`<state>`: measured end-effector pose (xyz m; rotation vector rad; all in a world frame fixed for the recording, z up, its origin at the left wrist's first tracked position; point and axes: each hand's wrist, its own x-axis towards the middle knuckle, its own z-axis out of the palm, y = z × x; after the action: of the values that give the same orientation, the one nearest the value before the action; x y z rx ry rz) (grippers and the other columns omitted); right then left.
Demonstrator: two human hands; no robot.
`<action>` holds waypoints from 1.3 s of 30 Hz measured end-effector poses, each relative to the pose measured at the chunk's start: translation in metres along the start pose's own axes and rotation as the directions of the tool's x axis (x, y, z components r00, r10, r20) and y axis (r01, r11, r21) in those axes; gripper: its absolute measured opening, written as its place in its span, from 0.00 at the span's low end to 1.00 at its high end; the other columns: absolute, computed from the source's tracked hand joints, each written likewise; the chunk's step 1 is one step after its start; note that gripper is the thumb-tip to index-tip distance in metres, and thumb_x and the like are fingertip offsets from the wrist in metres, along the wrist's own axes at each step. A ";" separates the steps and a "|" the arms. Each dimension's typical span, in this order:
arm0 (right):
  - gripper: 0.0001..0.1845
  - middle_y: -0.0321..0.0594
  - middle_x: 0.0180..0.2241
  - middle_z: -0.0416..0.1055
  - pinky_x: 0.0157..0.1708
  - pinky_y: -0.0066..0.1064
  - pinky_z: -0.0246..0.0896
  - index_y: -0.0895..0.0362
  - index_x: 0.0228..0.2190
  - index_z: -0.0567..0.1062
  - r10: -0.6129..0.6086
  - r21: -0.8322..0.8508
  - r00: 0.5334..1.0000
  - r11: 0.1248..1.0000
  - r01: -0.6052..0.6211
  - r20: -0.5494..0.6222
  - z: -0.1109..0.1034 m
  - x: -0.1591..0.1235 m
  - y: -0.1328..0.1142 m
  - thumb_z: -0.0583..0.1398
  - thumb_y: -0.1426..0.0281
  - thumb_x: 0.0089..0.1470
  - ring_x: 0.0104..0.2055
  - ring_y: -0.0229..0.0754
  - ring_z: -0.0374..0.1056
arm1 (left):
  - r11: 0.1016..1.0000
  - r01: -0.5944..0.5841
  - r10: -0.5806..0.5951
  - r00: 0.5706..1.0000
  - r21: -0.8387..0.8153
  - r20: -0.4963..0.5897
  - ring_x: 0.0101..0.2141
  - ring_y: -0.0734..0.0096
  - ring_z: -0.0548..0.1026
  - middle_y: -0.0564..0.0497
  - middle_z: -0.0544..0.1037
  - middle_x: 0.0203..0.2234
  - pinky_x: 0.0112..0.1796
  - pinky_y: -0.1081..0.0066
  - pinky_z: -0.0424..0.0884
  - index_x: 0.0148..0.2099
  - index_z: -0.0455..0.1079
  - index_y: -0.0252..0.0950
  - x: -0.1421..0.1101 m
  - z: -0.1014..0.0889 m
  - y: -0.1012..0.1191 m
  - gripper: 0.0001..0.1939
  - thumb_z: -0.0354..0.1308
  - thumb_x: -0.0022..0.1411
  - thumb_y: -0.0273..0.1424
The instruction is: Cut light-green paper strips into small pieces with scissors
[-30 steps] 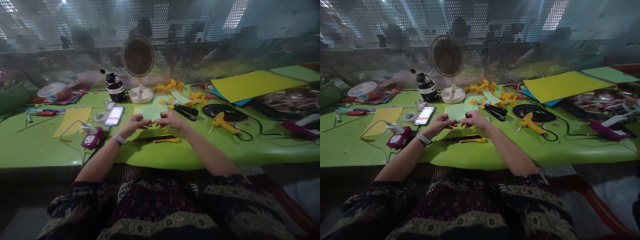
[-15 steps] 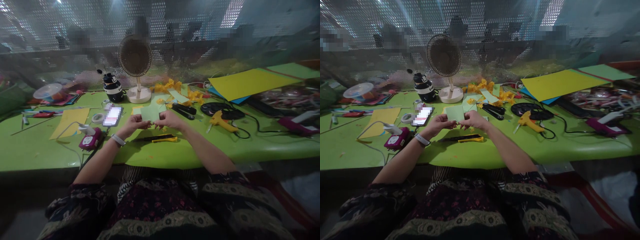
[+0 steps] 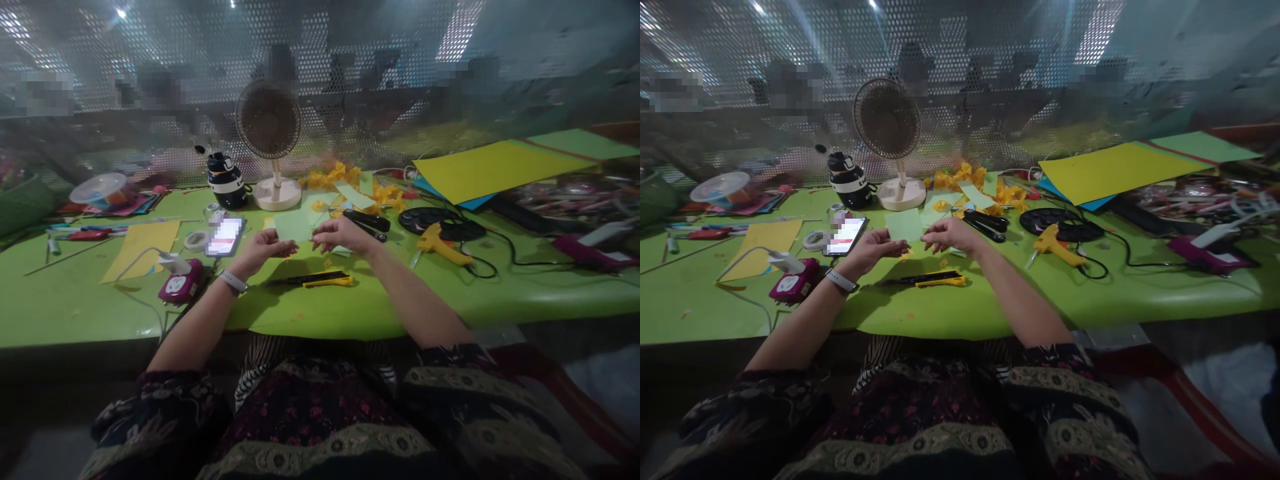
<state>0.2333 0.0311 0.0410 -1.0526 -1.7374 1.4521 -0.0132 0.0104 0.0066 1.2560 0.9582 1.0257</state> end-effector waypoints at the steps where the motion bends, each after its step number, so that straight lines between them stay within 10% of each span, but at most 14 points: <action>1: 0.12 0.44 0.28 0.82 0.23 0.23 0.66 0.61 0.25 0.79 0.006 -0.015 1.000 1.000 -0.006 0.002 0.005 0.001 0.001 0.74 0.68 0.43 0.24 0.34 0.74 | 1.000 0.001 -0.001 1.000 0.011 0.013 0.34 0.65 0.83 0.41 0.85 0.34 0.39 0.67 0.79 0.41 0.78 0.30 0.000 0.001 -0.001 0.22 0.78 0.47 0.37; 26: 0.11 0.38 0.25 0.79 0.25 0.25 0.63 0.59 0.24 0.76 -0.004 -0.037 0.994 0.999 0.009 0.108 0.017 0.001 0.006 0.71 0.68 0.49 0.23 0.33 0.71 | 1.000 0.002 -0.002 0.998 -0.001 0.066 0.35 0.64 0.83 0.43 0.85 0.35 0.32 0.72 0.77 0.44 0.76 0.31 0.002 0.003 -0.003 0.23 0.78 0.47 0.32; 39: 0.12 0.38 0.21 0.77 0.26 0.27 0.63 0.58 0.23 0.76 -0.177 -0.007 0.984 0.984 0.177 0.011 -0.006 0.003 0.004 0.69 0.63 0.45 0.22 0.34 0.70 | 0.991 0.055 -0.065 0.995 -0.121 -0.078 0.41 0.60 0.84 0.44 0.85 0.35 0.42 0.66 0.77 0.54 0.74 0.34 0.003 -0.010 0.006 0.25 0.72 0.53 0.28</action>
<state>0.2378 0.0373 0.0384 -0.8713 -1.7965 1.3433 -0.0227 0.0162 0.0119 1.0879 0.9772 1.0777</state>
